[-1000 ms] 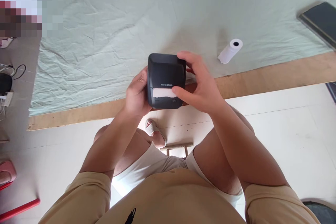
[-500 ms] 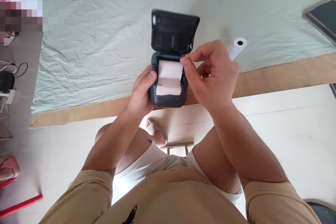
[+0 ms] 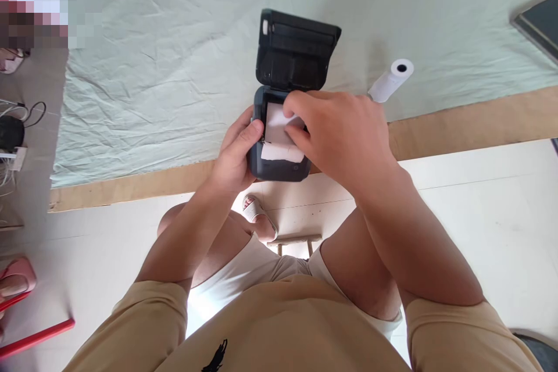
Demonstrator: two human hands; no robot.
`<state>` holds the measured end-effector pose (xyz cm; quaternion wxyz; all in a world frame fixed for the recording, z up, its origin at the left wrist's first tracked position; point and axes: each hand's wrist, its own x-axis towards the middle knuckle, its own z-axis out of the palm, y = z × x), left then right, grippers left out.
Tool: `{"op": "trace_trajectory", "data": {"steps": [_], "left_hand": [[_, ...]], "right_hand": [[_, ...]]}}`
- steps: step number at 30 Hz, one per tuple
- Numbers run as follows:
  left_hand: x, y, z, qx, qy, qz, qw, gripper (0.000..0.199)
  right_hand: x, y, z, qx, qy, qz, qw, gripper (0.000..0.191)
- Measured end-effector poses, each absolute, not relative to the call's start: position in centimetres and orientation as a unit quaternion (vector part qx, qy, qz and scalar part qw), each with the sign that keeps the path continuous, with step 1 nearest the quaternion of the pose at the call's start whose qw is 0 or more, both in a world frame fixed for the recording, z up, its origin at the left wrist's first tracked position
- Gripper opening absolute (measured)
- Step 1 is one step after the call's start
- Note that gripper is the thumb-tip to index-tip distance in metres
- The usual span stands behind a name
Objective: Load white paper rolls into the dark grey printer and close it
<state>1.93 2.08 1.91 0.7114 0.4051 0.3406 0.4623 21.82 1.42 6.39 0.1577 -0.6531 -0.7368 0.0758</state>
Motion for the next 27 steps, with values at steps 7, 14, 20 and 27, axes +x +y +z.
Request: {"op": "trace_trajectory", "data": {"steps": [7,14,20,27], "left_hand": [[2.0,2.0,2.1,0.389,0.357,0.454,0.718,0.042],[1.9,2.0,1.6,0.371,0.364,0.446,0.729,0.045],[1.9,2.0,1.8,0.362,0.377,0.44,0.73,0.046],[1.7,2.0,1.7,0.367,0.36,0.441,0.736,0.037]], "right_hand": [[22.5,1.5,7.4,-0.598,-0.751,0.157,0.234,0.017],[24.2,2.2,4.5,-0.478,-0.537,0.405,0.565,0.033],[24.9,3.7,-1.8,-0.538,-0.555,0.255,0.58,0.062],[26.8,3.0,-1.4,-0.588,-0.663,0.095,0.453,0.041]]}}
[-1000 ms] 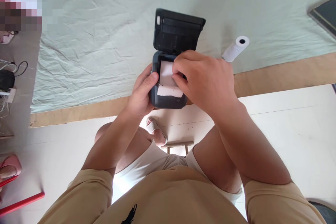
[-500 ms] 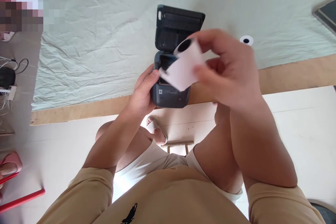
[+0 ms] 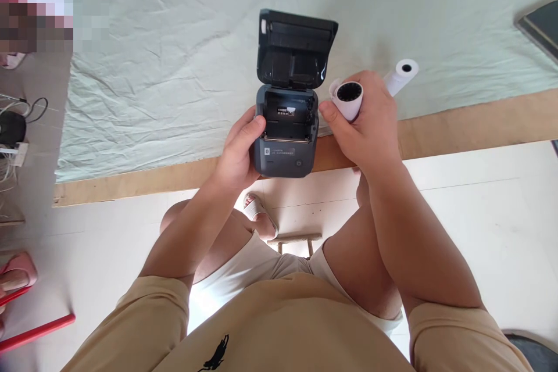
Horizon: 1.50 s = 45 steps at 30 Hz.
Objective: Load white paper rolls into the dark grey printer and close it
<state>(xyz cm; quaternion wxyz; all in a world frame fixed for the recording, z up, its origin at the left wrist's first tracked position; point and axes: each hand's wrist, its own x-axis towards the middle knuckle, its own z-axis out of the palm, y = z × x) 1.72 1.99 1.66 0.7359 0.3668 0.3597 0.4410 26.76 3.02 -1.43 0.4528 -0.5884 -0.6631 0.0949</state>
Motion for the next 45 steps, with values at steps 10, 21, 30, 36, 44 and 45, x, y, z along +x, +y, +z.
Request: {"op": "trace_trajectory", "data": {"steps": [10,21,30,36,44,45], "left_hand": [[1.7,1.9,1.7,0.37,0.374,0.43,0.733,0.042],[1.8,2.0,1.7,0.37,0.376,0.436,0.729,0.043],[1.7,2.0,1.4,0.378,0.366,0.44,0.728,0.038],[1.7,2.1,1.5,0.374,0.374,0.43,0.731,0.047],[1.9,1.9,2.0,0.382,0.372,0.446,0.719,0.046],[1.9,1.9,2.1,0.386,0.373,0.443,0.718,0.046]], "right_hand": [[27.8,2.9,-1.9,-0.574,-0.681,0.033,0.454,0.061],[33.2,5.7,-4.6,-0.74,-0.558,0.013,0.375,0.082],[32.1,3.4,-3.4,-0.639,-0.678,0.048,0.36,0.083],[29.5,3.4,-2.6,-0.503,-0.629,-0.005,0.593,0.075],[21.3,0.7,2.8,-0.507,-0.717,0.008,0.478,0.011],[21.2,0.8,3.0,-0.527,-0.721,0.01,0.449,0.011]]}}
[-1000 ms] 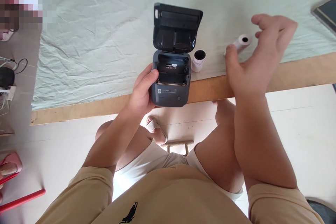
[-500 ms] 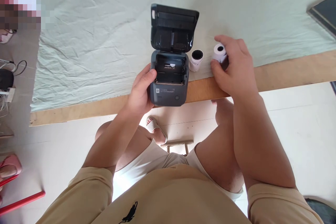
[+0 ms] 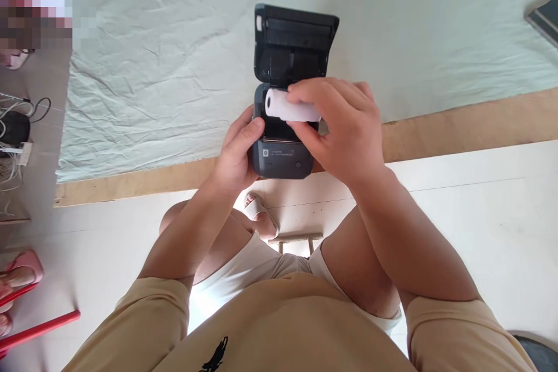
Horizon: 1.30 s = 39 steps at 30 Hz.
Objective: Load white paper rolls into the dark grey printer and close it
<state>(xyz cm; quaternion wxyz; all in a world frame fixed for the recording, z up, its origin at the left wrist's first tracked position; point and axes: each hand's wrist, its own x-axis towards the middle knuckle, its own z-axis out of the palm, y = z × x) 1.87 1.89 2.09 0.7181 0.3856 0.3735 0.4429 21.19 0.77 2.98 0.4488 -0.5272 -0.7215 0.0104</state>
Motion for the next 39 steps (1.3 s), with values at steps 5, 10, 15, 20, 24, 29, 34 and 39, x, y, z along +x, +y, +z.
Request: {"op": "trace_trajectory", "data": {"steps": [5,10,15,20,24,29,34,39], "left_hand": [[2.0,1.7,2.2,0.39,0.372,0.438,0.72,0.042],[1.8,1.7,1.7,0.388,0.349,0.447,0.727,0.044],[1.3,2.6,0.2,0.453,0.35,0.429,0.699,0.069],[0.9,3.3,-0.9,0.49,0.353,0.428,0.672,0.1],[0.8,3.0,-0.7,0.511,0.35,0.426,0.66,0.118],[0.9,2.2,0.1,0.469,0.376,0.428,0.675,0.118],[1.1,1.7,0.9,0.452,0.381,0.432,0.681,0.114],[0.9,1.6,1.3,0.471,0.362,0.433,0.678,0.108]], "right_hand": [[21.7,1.1,2.6,-0.552,-0.73,0.032,0.401,0.02],[20.9,0.3,1.8,-0.436,-0.736,-0.001,0.518,0.016],[21.2,0.0,1.2,-0.38,-0.763,0.017,0.522,0.016],[22.8,1.1,0.2,-0.44,-0.663,-0.033,0.605,0.027],[23.2,1.7,-0.3,-0.465,-0.678,0.011,0.569,0.065],[22.4,1.4,0.6,-0.419,-0.602,0.028,0.68,0.039],[22.6,-0.3,1.4,-0.488,-0.625,0.194,0.577,0.062],[22.7,-0.9,1.1,-0.531,-0.613,0.326,0.485,0.063]]}}
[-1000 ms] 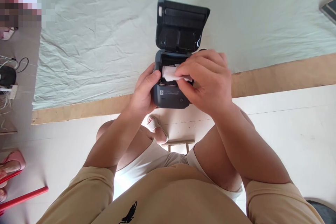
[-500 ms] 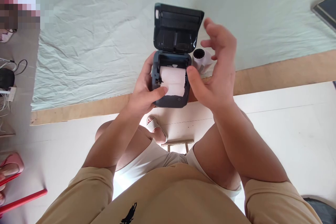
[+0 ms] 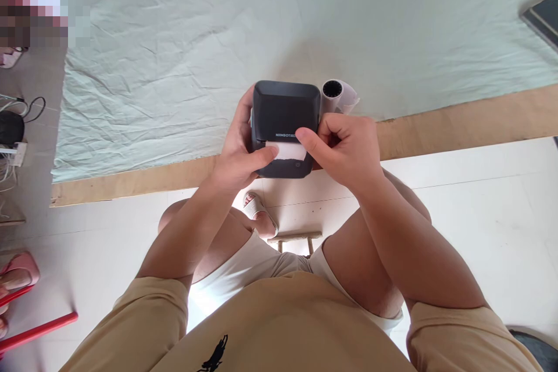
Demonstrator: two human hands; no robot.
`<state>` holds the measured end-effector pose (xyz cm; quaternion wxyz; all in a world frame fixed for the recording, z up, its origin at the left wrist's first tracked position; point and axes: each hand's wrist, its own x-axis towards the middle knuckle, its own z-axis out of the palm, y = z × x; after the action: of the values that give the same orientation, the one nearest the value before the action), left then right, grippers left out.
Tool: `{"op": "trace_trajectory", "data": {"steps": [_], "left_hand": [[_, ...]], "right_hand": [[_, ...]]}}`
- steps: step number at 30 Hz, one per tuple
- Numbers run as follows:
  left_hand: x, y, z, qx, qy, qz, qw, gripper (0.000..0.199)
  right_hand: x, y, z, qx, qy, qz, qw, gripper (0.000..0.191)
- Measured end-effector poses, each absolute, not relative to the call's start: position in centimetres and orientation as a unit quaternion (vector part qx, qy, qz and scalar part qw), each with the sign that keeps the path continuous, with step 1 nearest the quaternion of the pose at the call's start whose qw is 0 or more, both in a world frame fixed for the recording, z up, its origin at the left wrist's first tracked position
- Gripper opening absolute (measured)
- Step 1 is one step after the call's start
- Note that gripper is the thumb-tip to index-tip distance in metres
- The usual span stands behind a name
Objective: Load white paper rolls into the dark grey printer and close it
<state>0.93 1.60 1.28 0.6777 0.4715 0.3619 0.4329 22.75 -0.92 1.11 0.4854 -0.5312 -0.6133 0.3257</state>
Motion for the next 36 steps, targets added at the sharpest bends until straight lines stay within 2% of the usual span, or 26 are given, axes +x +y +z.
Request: {"op": "trace_trajectory", "data": {"steps": [7,9,12,14,18,23,30,36], "left_hand": [[0.7,1.9,0.9,0.47,0.35,0.429,0.687,0.116],[0.8,2.0,0.7,0.461,0.338,0.443,0.691,0.104],[1.1,2.1,0.5,0.443,0.345,0.442,0.7,0.075],[1.2,2.2,0.5,0.439,0.357,0.432,0.702,0.066],[1.2,2.3,0.6,0.432,0.356,0.434,0.706,0.061],[1.6,1.8,1.4,0.426,0.353,0.45,0.701,0.065],[2.0,1.5,2.0,0.386,0.341,0.475,0.714,0.038],[2.4,2.1,1.4,0.311,0.39,0.451,0.74,0.048]], "right_hand": [[22.8,-0.6,1.6,-0.549,-0.583,0.387,0.458,0.067],[22.8,-0.6,1.9,-0.549,-0.579,0.402,0.449,0.068],[22.7,-0.4,2.5,-0.562,-0.574,0.423,0.419,0.069],[22.6,-0.2,2.9,-0.578,-0.574,0.419,0.4,0.069],[22.4,-0.1,3.6,-0.592,-0.576,0.413,0.385,0.065],[22.7,0.0,2.6,-0.574,-0.583,0.41,0.404,0.063],[23.5,0.0,0.5,-0.536,-0.624,0.378,0.425,0.059],[23.4,-0.1,1.2,-0.539,-0.619,0.387,0.421,0.069]]}}
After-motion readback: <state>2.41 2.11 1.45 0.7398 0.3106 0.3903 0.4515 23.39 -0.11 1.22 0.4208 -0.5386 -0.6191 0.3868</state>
